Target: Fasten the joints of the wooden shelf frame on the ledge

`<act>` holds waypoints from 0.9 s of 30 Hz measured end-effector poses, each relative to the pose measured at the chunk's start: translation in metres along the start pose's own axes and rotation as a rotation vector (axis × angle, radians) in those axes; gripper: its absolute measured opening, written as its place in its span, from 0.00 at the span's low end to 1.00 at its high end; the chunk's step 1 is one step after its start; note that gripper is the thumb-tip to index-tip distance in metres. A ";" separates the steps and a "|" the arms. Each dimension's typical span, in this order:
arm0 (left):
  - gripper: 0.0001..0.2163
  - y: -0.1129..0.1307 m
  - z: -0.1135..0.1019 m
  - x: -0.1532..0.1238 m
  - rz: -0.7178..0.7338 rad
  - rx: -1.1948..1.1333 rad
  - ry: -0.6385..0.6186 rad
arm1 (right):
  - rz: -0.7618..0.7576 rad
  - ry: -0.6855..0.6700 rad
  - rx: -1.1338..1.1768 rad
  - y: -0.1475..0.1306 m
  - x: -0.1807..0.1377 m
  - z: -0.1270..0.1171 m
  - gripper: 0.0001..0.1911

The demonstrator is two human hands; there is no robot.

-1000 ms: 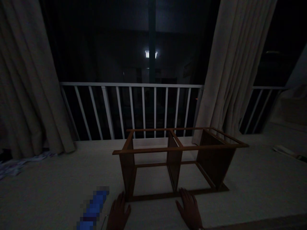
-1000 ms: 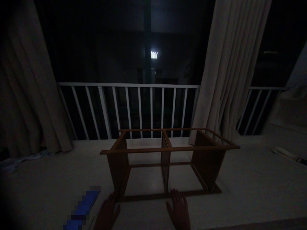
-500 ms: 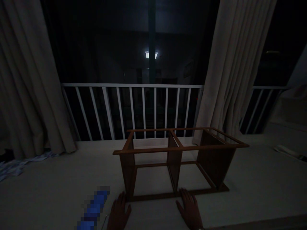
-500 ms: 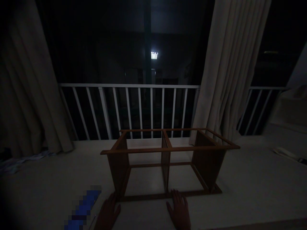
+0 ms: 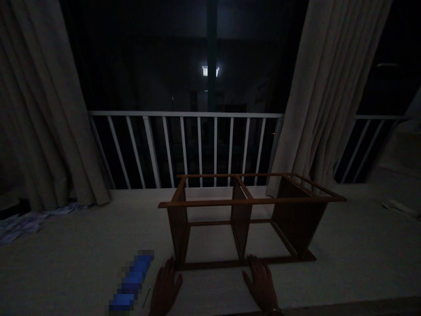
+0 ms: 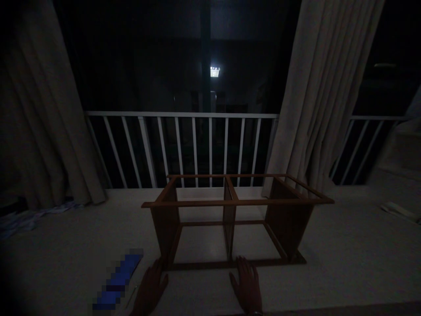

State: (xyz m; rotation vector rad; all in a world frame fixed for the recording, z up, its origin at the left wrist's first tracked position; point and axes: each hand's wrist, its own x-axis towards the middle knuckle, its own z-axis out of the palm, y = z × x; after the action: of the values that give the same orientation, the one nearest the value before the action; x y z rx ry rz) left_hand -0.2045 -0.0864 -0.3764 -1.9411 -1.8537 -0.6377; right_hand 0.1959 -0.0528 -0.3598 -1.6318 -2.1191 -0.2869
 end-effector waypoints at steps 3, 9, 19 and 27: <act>0.22 -0.002 0.004 -0.003 0.030 0.023 -0.007 | -0.005 0.007 0.000 0.000 0.000 -0.001 0.33; 0.24 -0.003 0.009 -0.005 0.012 -0.013 0.052 | -0.002 0.001 0.005 -0.002 -0.002 -0.005 0.33; 0.29 0.010 -0.018 -0.005 -0.167 -0.292 -0.110 | 0.022 -0.026 0.003 -0.005 -0.003 -0.009 0.33; 0.35 0.013 -0.040 -0.006 -0.339 -0.682 -0.051 | 0.024 -0.013 -0.003 -0.004 -0.009 -0.005 0.33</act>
State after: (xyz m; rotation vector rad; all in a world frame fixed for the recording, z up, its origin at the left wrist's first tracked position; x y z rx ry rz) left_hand -0.1938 -0.1148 -0.3463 -2.0288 -2.2141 -1.5004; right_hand 0.1952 -0.0633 -0.3588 -1.6641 -2.1078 -0.2725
